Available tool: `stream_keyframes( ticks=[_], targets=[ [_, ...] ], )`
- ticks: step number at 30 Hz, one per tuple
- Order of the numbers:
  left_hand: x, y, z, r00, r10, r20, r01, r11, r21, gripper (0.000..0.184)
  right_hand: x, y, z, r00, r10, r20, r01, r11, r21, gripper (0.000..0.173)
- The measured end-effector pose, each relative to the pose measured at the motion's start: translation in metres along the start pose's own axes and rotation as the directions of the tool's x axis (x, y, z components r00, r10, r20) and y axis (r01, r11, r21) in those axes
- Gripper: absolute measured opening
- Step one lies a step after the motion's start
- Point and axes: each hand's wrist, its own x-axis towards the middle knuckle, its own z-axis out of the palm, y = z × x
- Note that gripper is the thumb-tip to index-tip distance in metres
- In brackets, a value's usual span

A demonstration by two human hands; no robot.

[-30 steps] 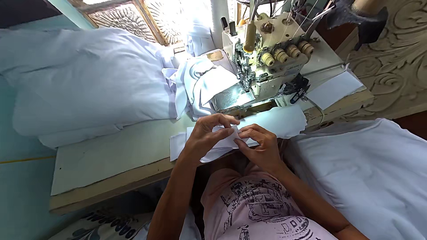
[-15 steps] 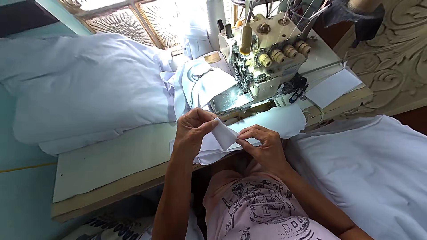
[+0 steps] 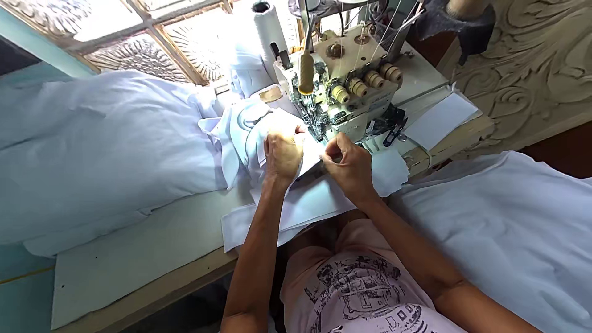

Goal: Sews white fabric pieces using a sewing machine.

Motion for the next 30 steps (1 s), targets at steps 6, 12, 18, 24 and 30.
stream_keyframes(
  ticks=[6, 12, 18, 24, 30],
  targets=[
    [-0.018, 0.022, -0.001, 0.996, -0.015, 0.083, -0.008, 0.962, 0.273, 0.020, -0.003, 0.001, -0.004, 0.999, 0.032, 0.011, -0.033, 0.998, 0.050, 0.010],
    [-0.044, 0.035, -0.005, 0.997, 0.005, 0.074, -0.006, 1.000, 0.014, 0.018, -0.017, 0.005, -0.013, 0.999, 0.037, -0.037, -0.035, 0.999, 0.034, 0.009],
    [-0.033, 0.035, 0.004, 0.996, -0.067, 0.055, 0.063, 0.996, 0.059, 0.016, -0.010, 0.009, -0.007, 0.997, 0.024, -0.071, -0.025, 1.000, -0.019, 0.008],
    [-0.032, 0.034, -0.002, 0.996, 0.000, 0.094, -0.015, 0.987, 0.161, 0.018, -0.006, 0.008, 0.001, 0.998, -0.050, -0.032, 0.042, 0.976, -0.212, 0.024],
    [-0.001, 0.014, -0.002, 0.984, -0.113, 0.136, 0.077, 0.966, 0.247, 0.026, 0.000, 0.002, 0.009, 0.992, -0.121, 0.032, 0.123, 0.894, -0.430, 0.026]
  ],
)
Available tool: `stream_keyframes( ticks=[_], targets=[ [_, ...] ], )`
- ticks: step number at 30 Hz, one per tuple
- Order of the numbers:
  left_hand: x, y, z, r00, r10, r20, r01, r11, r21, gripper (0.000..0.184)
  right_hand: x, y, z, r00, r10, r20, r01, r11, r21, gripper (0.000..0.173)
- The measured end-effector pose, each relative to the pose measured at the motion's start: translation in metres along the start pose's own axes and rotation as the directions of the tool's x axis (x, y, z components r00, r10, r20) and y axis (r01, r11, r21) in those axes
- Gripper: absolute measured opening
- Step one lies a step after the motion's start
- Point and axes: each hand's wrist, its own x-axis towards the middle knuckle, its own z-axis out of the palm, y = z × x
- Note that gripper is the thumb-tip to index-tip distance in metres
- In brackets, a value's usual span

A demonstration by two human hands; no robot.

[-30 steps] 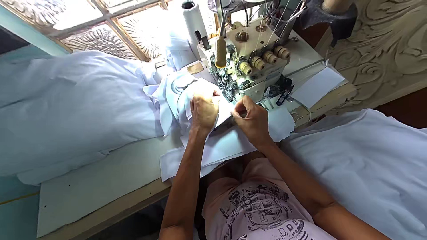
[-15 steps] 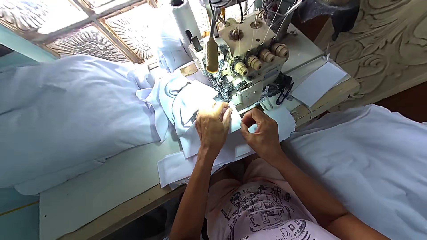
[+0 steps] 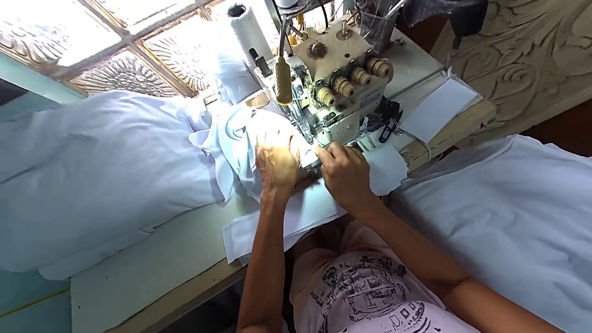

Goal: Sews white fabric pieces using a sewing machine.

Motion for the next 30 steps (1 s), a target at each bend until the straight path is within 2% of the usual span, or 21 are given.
stream_keyframes(
  ticks=[3, 6, 10, 12, 16, 18, 20, 22, 24, 26, 30],
  targets=[
    [0.014, -0.011, 0.002, 0.999, -0.048, -0.003, 0.048, 0.999, 0.024, 0.027, -0.005, -0.001, 0.000, 1.000, 0.002, -0.021, -0.003, 1.000, -0.028, 0.029],
    [0.020, -0.026, 0.005, 0.995, -0.084, -0.061, 0.086, 0.996, 0.032, 0.027, -0.018, 0.002, -0.005, 0.998, -0.008, -0.060, 0.008, 1.000, -0.001, 0.020],
    [0.019, -0.042, -0.004, 0.971, -0.237, -0.020, 0.238, 0.971, 0.026, 0.035, -0.048, 0.019, -0.022, 0.999, -0.027, -0.021, 0.028, 0.998, 0.054, 0.020],
    [0.009, -0.054, -0.007, 0.965, -0.263, -0.020, 0.263, 0.964, 0.032, 0.040, -0.065, 0.034, -0.030, 1.000, 0.008, -0.001, -0.008, 0.998, 0.059, 0.021],
    [-0.042, -0.085, -0.020, 0.982, -0.186, -0.016, 0.186, 0.983, -0.012, 0.047, -0.086, 0.071, -0.050, 0.969, 0.244, 0.049, -0.246, 0.968, 0.048, 0.021],
    [-0.061, -0.100, -0.034, 0.975, -0.222, 0.000, 0.221, 0.972, -0.074, 0.046, -0.091, 0.090, -0.058, 0.924, 0.377, 0.059, -0.380, 0.924, 0.049, 0.020],
    [-0.082, -0.113, -0.049, 0.961, -0.270, 0.057, 0.275, 0.957, -0.095, 0.041, -0.094, 0.106, -0.063, 0.883, 0.469, 0.032, -0.470, 0.881, 0.055, 0.019],
    [-0.103, -0.124, -0.059, 0.964, -0.244, 0.103, 0.257, 0.958, -0.127, 0.029, -0.094, 0.114, -0.069, 0.838, 0.545, 0.032, -0.546, 0.835, 0.073, 0.017],
    [-0.121, -0.127, -0.065, 0.979, -0.164, 0.119, 0.184, 0.965, -0.186, 0.021, -0.091, 0.117, -0.073, 0.803, 0.593, 0.048, -0.595, 0.797, 0.109, 0.015],
    [-0.132, -0.121, -0.070, 0.980, -0.126, 0.155, 0.163, 0.954, -0.251, 0.021, -0.087, 0.115, -0.074, 0.790, 0.608, 0.073, -0.612, 0.777, 0.149, 0.013],
    [-0.142, -0.112, -0.069, 0.978, -0.038, 0.206, 0.105, 0.940, -0.326, 0.023, -0.082, 0.109, -0.063, 0.817, 0.569, 0.095, -0.576, 0.797, 0.180, 0.010]
  ],
)
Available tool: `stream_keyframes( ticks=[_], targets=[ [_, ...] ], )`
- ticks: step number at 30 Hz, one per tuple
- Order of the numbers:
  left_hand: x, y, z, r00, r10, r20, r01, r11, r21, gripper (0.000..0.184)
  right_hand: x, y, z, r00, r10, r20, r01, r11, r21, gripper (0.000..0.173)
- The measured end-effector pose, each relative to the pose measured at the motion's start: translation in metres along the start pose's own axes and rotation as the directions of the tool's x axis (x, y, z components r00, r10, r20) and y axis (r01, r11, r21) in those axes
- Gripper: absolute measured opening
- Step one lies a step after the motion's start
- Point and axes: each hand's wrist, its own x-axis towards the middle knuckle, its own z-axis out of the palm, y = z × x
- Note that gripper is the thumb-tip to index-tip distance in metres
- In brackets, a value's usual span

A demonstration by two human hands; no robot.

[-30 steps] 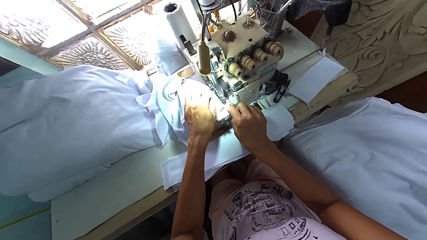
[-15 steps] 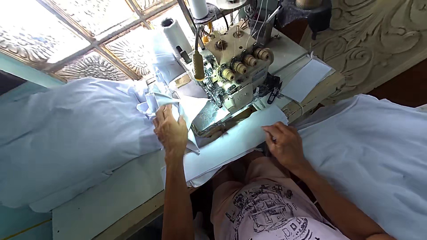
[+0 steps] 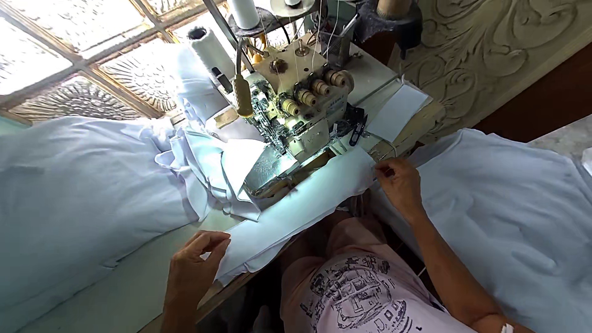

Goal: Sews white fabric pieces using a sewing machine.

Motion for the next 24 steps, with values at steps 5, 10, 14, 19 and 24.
stream_keyframes(
  ticks=[5, 10, 14, 19, 24],
  targets=[
    [0.003, -0.005, 0.008, 0.996, 0.028, 0.084, -0.036, 0.995, 0.095, 0.022, 0.004, -0.006, 0.015, 0.998, -0.061, 0.034, 0.063, 0.995, -0.082, 0.024],
    [0.004, -0.010, 0.013, 0.994, -0.014, 0.104, -0.001, 0.991, 0.137, 0.017, 0.008, -0.012, 0.019, 0.994, 0.007, 0.112, 0.000, 0.998, -0.059, 0.020],
    [0.002, -0.012, 0.008, 0.994, -0.036, 0.103, 0.021, 0.990, 0.139, 0.014, 0.012, -0.012, 0.019, 0.984, 0.034, 0.175, -0.039, 0.999, 0.024, 0.014],
    [0.000, -0.013, -0.002, 0.984, -0.145, 0.104, 0.133, 0.985, 0.113, 0.017, 0.011, -0.007, 0.022, 0.992, -0.018, 0.125, 0.022, 0.999, -0.031, 0.013],
    [0.003, -0.016, -0.007, 0.967, -0.179, 0.184, 0.153, 0.977, 0.145, 0.041, 0.018, 0.006, -0.008, 0.994, -0.014, -0.111, -0.007, 0.982, -0.188, 0.029]
  ],
)
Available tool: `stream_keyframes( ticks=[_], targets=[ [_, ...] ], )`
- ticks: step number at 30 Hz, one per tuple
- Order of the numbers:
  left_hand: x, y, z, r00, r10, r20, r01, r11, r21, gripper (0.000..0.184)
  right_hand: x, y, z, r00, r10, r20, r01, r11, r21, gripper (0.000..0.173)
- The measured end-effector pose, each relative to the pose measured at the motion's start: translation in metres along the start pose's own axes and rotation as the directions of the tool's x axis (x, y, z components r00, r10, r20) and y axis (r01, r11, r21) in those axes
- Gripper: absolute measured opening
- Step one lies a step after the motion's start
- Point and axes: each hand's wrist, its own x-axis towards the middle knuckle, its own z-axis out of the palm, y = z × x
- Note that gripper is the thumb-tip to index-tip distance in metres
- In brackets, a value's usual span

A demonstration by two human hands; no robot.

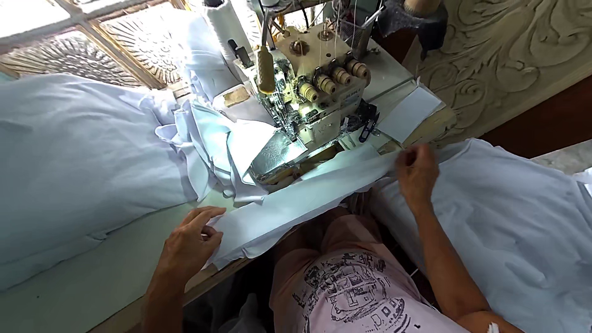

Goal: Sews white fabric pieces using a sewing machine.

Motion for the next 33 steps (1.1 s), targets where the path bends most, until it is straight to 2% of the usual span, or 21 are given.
stream_keyframes(
  ticks=[2, 4, 5, 6, 7, 8, 9, 10, 12, 14, 17, 20, 22, 24, 27, 28, 29, 31, 33],
  targets=[
    [0.004, 0.001, 0.000, 0.998, 0.045, 0.048, -0.046, 0.999, 0.015, 0.046, 0.002, 0.000, -0.008, 0.997, 0.009, -0.083, -0.004, 0.998, 0.057, 0.030],
    [0.008, 0.000, 0.000, 0.995, 0.070, 0.074, -0.070, 0.998, 0.002, 0.043, 0.000, -0.007, -0.013, 0.998, 0.044, -0.040, -0.029, 0.950, 0.312, 0.025],
    [0.008, -0.002, 0.000, 0.994, 0.075, 0.079, -0.074, 0.997, -0.011, 0.037, -0.001, -0.010, -0.016, 0.995, 0.076, 0.070, -0.101, 0.853, 0.512, 0.021],
    [0.008, -0.005, 0.000, 0.994, 0.077, 0.082, -0.076, 0.997, -0.021, 0.029, 0.000, -0.015, -0.020, 0.975, 0.096, 0.198, -0.209, 0.689, 0.694, 0.013],
    [0.008, -0.009, 0.000, 0.994, 0.079, 0.076, -0.077, 0.997, -0.028, 0.021, 0.000, -0.020, -0.023, 0.947, 0.107, 0.302, -0.314, 0.503, 0.805, 0.015],
    [0.006, -0.013, -0.001, 0.995, 0.073, 0.062, -0.071, 0.997, -0.033, 0.014, 0.001, -0.023, -0.027, 0.920, 0.104, 0.378, -0.390, 0.346, 0.853, 0.020],
    [0.004, -0.016, -0.002, 0.998, 0.061, 0.035, -0.059, 0.997, -0.042, 0.009, 0.002, -0.024, -0.030, 0.900, 0.086, 0.427, -0.434, 0.245, 0.867, 0.025],
    [0.000, -0.022, -0.003, 0.999, 0.041, 0.005, -0.040, 0.997, -0.061, 0.008, 0.003, -0.024, -0.032, 0.890, 0.070, 0.451, -0.455, 0.200, 0.868, 0.027],
    [-0.010, -0.035, -0.008, 0.999, -0.023, -0.047, 0.015, 0.988, -0.151, 0.014, 0.002, -0.024, -0.033, 0.883, 0.087, 0.462, -0.469, 0.231, 0.853, 0.027],
    [-0.025, -0.051, -0.012, 0.992, -0.073, -0.101, 0.036, 0.943, -0.330, 0.013, 0.001, -0.027, -0.028, 0.896, 0.093, 0.434, -0.439, 0.329, 0.836, 0.024],
    [-0.046, -0.074, -0.015, 0.962, -0.125, -0.243, -0.060, 0.772, -0.633, 0.013, -0.005, -0.036, -0.016, 0.915, 0.011, 0.404, -0.363, 0.462, 0.809, 0.020],
    [-0.069, -0.101, -0.028, 0.913, -0.214, -0.348, -0.139, 0.639, -0.756, 0.015, -0.016, -0.058, -0.003, 0.882, -0.089, 0.462, -0.324, 0.598, 0.733, 0.019],
    [-0.086, -0.108, -0.044, 0.831, -0.355, -0.429, -0.116, 0.643, -0.757, 0.022, -0.023, -0.072, 0.011, 0.844, -0.181, 0.504, -0.234, 0.722, 0.652, 0.032],
    [-0.098, -0.092, -0.067, 0.719, -0.475, -0.507, -0.044, 0.697, -0.715, 0.021, -0.029, -0.086, 0.027, 0.812, -0.248, 0.529, -0.107, 0.827, 0.552, 0.045],
    [-0.112, -0.091, -0.088, 0.608, -0.545, -0.578, -0.039, 0.706, -0.707, 0.017, -0.040, -0.105, 0.043, 0.804, -0.316, 0.504, 0.105, 0.909, 0.403, 0.047],
    [-0.113, -0.088, -0.090, 0.603, -0.538, -0.589, -0.054, 0.709, -0.703, 0.019, -0.042, -0.109, 0.046, 0.810, -0.329, 0.486, 0.166, 0.923, 0.348, 0.047],
    [-0.112, -0.083, -0.090, 0.625, -0.496, -0.603, -0.094, 0.718, -0.689, 0.022, -0.044, -0.111, 0.049, 0.819, -0.339, 0.464, 0.208, 0.927, 0.311, 0.046],
    [-0.098, -0.067, -0.086, 0.744, -0.286, -0.605, -0.222, 0.747, -0.626, 0.027, -0.045, -0.110, 0.053, 0.827, -0.354, 0.437, 0.223, 0.920, 0.323, 0.044],
    [-0.070, -0.032, -0.071, 0.855, -0.014, -0.518, -0.344, 0.733, -0.587, 0.027, -0.044, -0.105, 0.052, 0.826, -0.354, 0.438, 0.162, 0.894, 0.417, 0.040]
  ],
)
